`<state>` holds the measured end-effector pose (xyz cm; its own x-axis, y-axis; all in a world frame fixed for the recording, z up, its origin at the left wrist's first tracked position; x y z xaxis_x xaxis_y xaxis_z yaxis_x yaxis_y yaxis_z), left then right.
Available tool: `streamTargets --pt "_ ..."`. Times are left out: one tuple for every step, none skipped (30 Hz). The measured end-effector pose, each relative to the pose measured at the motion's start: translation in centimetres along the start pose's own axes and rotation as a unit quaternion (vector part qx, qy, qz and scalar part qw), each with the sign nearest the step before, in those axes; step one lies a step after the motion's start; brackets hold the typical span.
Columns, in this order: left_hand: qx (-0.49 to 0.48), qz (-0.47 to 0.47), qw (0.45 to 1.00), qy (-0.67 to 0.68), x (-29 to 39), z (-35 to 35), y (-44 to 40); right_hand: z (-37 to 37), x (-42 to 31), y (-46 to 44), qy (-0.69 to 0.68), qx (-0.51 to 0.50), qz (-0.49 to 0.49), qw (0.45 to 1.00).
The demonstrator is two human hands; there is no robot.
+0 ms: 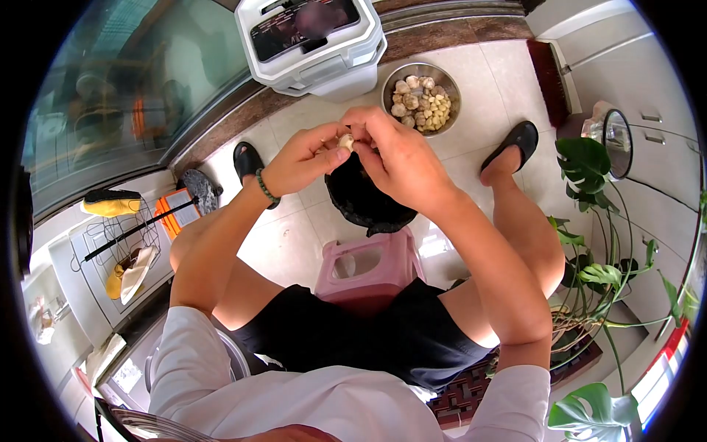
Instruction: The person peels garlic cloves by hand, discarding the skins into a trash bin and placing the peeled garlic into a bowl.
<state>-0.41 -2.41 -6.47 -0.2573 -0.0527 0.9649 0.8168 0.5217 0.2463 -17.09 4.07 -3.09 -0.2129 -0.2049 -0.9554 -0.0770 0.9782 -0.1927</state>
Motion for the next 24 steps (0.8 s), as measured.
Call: streamTargets --pt "0.000 0.000 1.000 0.000 0.2 0.0 0.0 0.0 0.0 0.0 0.000 0.000 0.000 1.000" --pt "0.003 0.010 0.999 -0.030 0.6 -0.1 0.1 0.0 0.0 -0.1 0.004 -0.011 0.005 1.000" --pt "0.005 0.020 0.998 -0.061 0.8 -0.1 0.1 0.0 0.0 -0.1 0.008 -0.022 0.010 1.000" --pt "0.005 0.020 0.998 -0.061 0.8 -0.2 0.1 0.0 -0.2 -0.2 0.008 -0.022 0.010 1.000" --pt "0.006 0.035 0.995 -0.096 0.9 -0.4 0.1 0.0 -0.5 -0.3 0.022 -0.030 -0.005 0.999" --pt "0.006 0.049 0.990 -0.130 0.9 -0.5 0.1 0.0 -0.8 -0.4 0.037 -0.038 -0.019 0.998" --pt "0.006 0.048 0.990 -0.130 0.9 -0.5 0.1 0.0 -0.9 -0.4 0.036 -0.038 -0.019 0.998" --pt "0.006 0.048 0.989 -0.142 1.1 -0.5 0.2 0.1 -1.0 -0.4 0.038 -0.040 -0.019 0.998" --pt "0.006 0.048 0.987 -0.154 1.2 -0.6 0.2 0.2 -1.0 -0.4 0.040 -0.042 -0.020 0.998" --pt "0.007 0.047 0.987 -0.155 1.5 -0.7 0.2 0.3 -0.9 -0.4 0.039 -0.043 -0.021 0.998" --pt "0.010 0.056 0.982 -0.180 1.9 -0.8 0.1 0.3 -0.7 -0.4 0.042 -0.036 -0.027 0.998" --pt "0.012 0.066 0.976 -0.205 2.1 -0.8 0.1 0.3 -0.6 -0.4 0.045 -0.029 -0.033 0.998" --pt "0.013 0.066 0.977 -0.205 2.0 -0.9 0.2 0.3 -0.7 -0.4 0.044 -0.030 -0.033 0.998" --pt "0.013 0.081 0.972 -0.221 2.0 -0.9 0.2 0.3 -0.9 -0.5 0.054 -0.041 -0.037 0.997" --pt "0.013 0.096 0.967 -0.236 1.9 -1.0 0.2 0.3 -1.0 -0.6 0.063 -0.051 -0.041 0.996" --pt "0.014 0.096 0.967 -0.237 1.7 -1.1 0.2 0.4 -1.0 -0.6 0.063 -0.052 -0.042 0.996" --pt "-0.012 0.090 0.975 -0.204 1.3 -1.1 0.3 0.5 -0.9 -0.5 0.052 -0.067 -0.034 0.996" --pt "-0.037 0.085 0.981 -0.171 1.1 -1.2 0.4 0.7 -0.9 -0.5 0.041 -0.081 -0.027 0.995" --pt "-0.035 0.084 0.981 -0.172 1.2 -1.5 0.6 0.8 -1.0 -0.5 0.041 -0.082 -0.029 0.995" --pt "-0.089 0.054 0.974 -0.199 1.0 -1.6 0.8 1.1 -1.0 -0.4 0.027 -0.126 -0.005 0.992" --pt "-0.144 0.024 0.964 -0.225 0.7 -1.5 1.0 1.4 -1.0 -0.2 0.013 -0.169 0.018 0.985" --pt "-0.142 0.024 0.964 -0.226 0.8 -1.6 1.1 1.4 -1.3 -0.2 0.013 -0.170 0.016 0.985" --pt "-0.156 0.009 0.967 -0.204 0.7 -1.6 1.2 1.5 -1.7 -0.2 0.008 -0.190 0.032 0.981" --pt "-0.170 -0.006 0.969 -0.181 0.7 -1.6 1.2 1.6 -1.8 -0.3 0.004 -0.209 0.047 0.977"
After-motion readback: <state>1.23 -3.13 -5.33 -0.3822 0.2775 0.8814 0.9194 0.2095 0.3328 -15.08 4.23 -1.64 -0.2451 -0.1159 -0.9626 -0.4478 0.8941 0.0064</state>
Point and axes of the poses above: each hand's wrist, its own y-axis away from the middle knuckle, its own z-axis out of the palm, x = y × z, the point moved 3 cm from there along -y, towards the middle knuckle, and after that the axes turned 6 degrees about -y, right-handed, at the moved point
